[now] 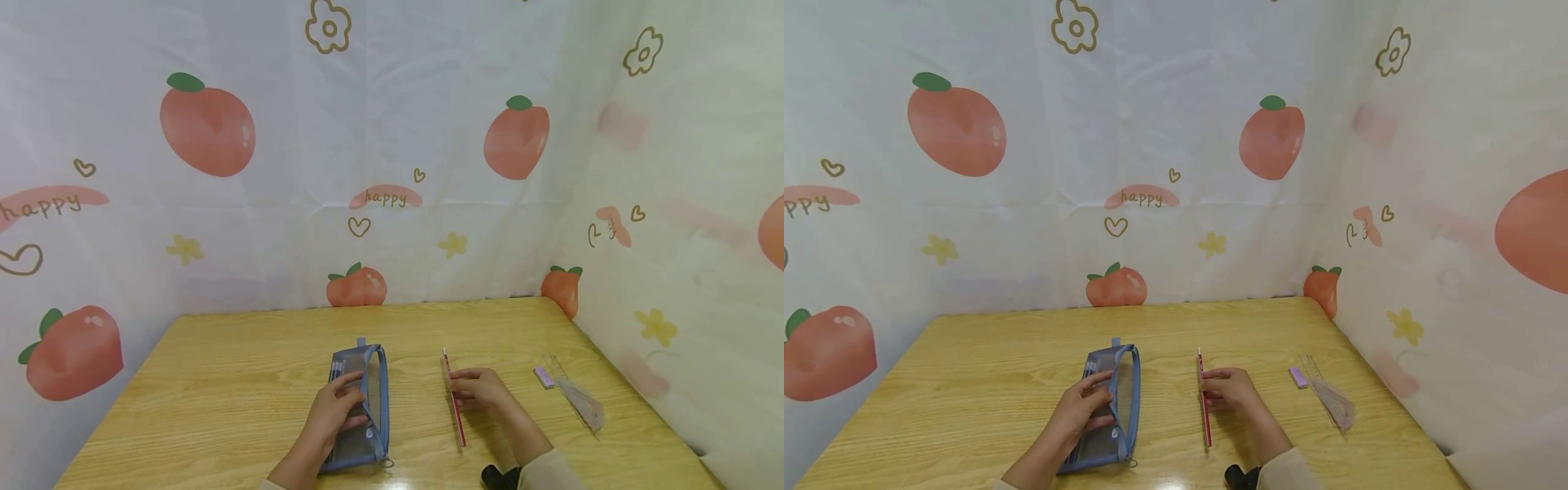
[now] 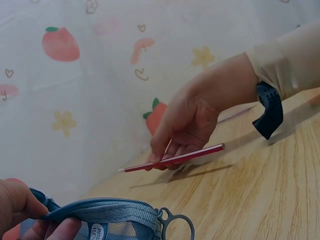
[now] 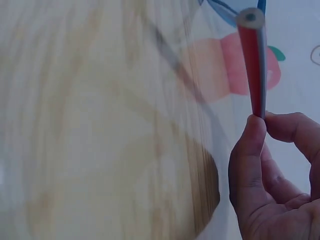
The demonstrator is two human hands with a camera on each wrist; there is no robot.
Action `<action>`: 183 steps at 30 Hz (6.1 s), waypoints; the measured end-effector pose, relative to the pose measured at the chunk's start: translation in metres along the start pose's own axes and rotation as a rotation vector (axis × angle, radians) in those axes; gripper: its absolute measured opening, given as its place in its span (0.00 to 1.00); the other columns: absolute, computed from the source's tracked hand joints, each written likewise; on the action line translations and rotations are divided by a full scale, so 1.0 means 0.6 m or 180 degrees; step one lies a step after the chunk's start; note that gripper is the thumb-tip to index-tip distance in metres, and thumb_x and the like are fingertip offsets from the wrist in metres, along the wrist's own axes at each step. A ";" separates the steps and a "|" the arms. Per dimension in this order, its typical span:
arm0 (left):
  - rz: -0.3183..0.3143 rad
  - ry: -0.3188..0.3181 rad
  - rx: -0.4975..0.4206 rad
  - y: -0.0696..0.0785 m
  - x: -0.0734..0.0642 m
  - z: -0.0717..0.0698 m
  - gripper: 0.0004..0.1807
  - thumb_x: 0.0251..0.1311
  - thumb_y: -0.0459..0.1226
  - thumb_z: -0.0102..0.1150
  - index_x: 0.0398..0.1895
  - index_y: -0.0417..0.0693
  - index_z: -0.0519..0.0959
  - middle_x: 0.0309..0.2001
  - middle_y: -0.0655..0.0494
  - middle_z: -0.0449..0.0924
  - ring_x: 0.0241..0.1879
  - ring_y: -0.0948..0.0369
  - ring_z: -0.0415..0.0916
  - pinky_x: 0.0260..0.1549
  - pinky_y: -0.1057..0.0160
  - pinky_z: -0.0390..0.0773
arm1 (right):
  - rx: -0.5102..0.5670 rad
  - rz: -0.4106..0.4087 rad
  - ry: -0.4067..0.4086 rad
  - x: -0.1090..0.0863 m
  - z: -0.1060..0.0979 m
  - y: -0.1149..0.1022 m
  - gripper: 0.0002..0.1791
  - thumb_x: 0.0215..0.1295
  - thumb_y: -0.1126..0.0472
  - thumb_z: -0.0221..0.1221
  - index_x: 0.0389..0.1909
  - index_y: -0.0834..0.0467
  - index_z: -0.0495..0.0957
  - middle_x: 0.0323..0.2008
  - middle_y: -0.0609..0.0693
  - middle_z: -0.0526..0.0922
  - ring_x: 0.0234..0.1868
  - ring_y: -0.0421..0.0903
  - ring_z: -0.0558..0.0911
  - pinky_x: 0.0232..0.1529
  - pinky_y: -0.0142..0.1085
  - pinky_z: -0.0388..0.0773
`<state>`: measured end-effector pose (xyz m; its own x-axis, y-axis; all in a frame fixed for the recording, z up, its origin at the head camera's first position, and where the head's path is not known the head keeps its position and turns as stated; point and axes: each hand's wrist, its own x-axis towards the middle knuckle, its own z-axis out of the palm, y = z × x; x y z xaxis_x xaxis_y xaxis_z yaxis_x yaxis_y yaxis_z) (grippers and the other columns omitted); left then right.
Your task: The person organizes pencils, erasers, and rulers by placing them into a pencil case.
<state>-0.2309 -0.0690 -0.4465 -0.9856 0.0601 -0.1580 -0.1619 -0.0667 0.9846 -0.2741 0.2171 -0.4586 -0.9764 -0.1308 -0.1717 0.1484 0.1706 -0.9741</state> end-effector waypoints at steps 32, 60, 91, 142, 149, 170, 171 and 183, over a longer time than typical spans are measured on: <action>0.0010 -0.0024 -0.0022 -0.002 0.004 0.005 0.27 0.52 0.30 0.52 0.59 0.37 0.65 0.45 0.44 0.72 0.36 0.59 0.72 0.29 0.58 0.81 | 0.0376 0.0022 -0.0345 0.006 0.089 -0.008 0.21 0.54 0.68 0.57 0.49 0.74 0.71 0.29 0.54 0.80 0.28 0.43 0.79 0.31 0.36 0.81; 0.0024 -0.0076 -0.0075 -0.002 0.005 0.011 0.27 0.53 0.29 0.51 0.60 0.36 0.64 0.47 0.38 0.72 0.34 0.57 0.76 0.28 0.57 0.81 | 0.0528 -0.0022 -0.0534 0.009 0.144 -0.014 0.18 0.53 0.69 0.58 0.45 0.74 0.72 0.29 0.57 0.81 0.26 0.44 0.80 0.29 0.37 0.81; 0.0026 -0.0132 0.0009 -0.006 0.004 0.016 0.27 0.52 0.30 0.51 0.59 0.36 0.66 0.47 0.39 0.72 0.39 0.56 0.74 0.29 0.57 0.81 | 0.0602 0.0000 -0.0428 0.015 0.168 -0.021 0.18 0.50 0.70 0.59 0.44 0.72 0.73 0.26 0.54 0.80 0.27 0.47 0.80 0.29 0.39 0.81; 0.0080 -0.0179 0.0002 -0.007 0.001 0.017 0.27 0.52 0.29 0.50 0.59 0.35 0.65 0.48 0.38 0.72 0.40 0.54 0.75 0.29 0.57 0.81 | 0.0607 0.0073 -0.0364 0.014 0.180 -0.030 0.17 0.54 0.67 0.59 0.45 0.71 0.73 0.30 0.57 0.80 0.30 0.48 0.81 0.32 0.40 0.81; 0.0051 -0.0129 0.0036 -0.008 0.002 0.017 0.27 0.52 0.29 0.51 0.59 0.36 0.66 0.48 0.39 0.71 0.40 0.56 0.74 0.29 0.57 0.81 | 0.0629 0.0100 -0.0355 0.014 0.179 -0.030 0.18 0.54 0.67 0.59 0.45 0.72 0.73 0.29 0.57 0.80 0.28 0.47 0.81 0.32 0.40 0.81; -0.0035 -0.0064 0.0033 -0.003 0.004 0.016 0.27 0.52 0.28 0.52 0.59 0.38 0.67 0.48 0.39 0.71 0.35 0.57 0.75 0.29 0.58 0.81 | -0.0975 -0.0279 0.0713 0.025 -0.008 -0.041 0.13 0.53 0.69 0.59 0.40 0.73 0.75 0.29 0.58 0.79 0.24 0.53 0.80 0.24 0.42 0.81; -0.0034 -0.0066 0.0031 -0.004 0.004 0.015 0.27 0.52 0.28 0.52 0.59 0.38 0.67 0.47 0.40 0.71 0.35 0.57 0.75 0.29 0.58 0.81 | -0.1132 -0.0287 0.0851 0.025 -0.027 -0.040 0.13 0.53 0.69 0.59 0.39 0.72 0.76 0.29 0.58 0.79 0.24 0.53 0.80 0.23 0.42 0.81; -0.0007 -0.0087 0.0007 -0.008 0.006 0.015 0.27 0.52 0.28 0.52 0.59 0.37 0.66 0.45 0.42 0.72 0.33 0.59 0.75 0.28 0.58 0.81 | -0.2886 -0.0288 0.1349 0.003 -0.183 -0.021 0.17 0.54 0.62 0.57 0.41 0.71 0.75 0.39 0.65 0.79 0.33 0.57 0.78 0.28 0.48 0.77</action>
<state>-0.2334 -0.0596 -0.4509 -0.9836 0.0875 -0.1579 -0.1638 -0.0644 0.9844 -0.2952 0.3220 -0.4306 -0.9796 0.1482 0.1361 0.0677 0.8797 -0.4707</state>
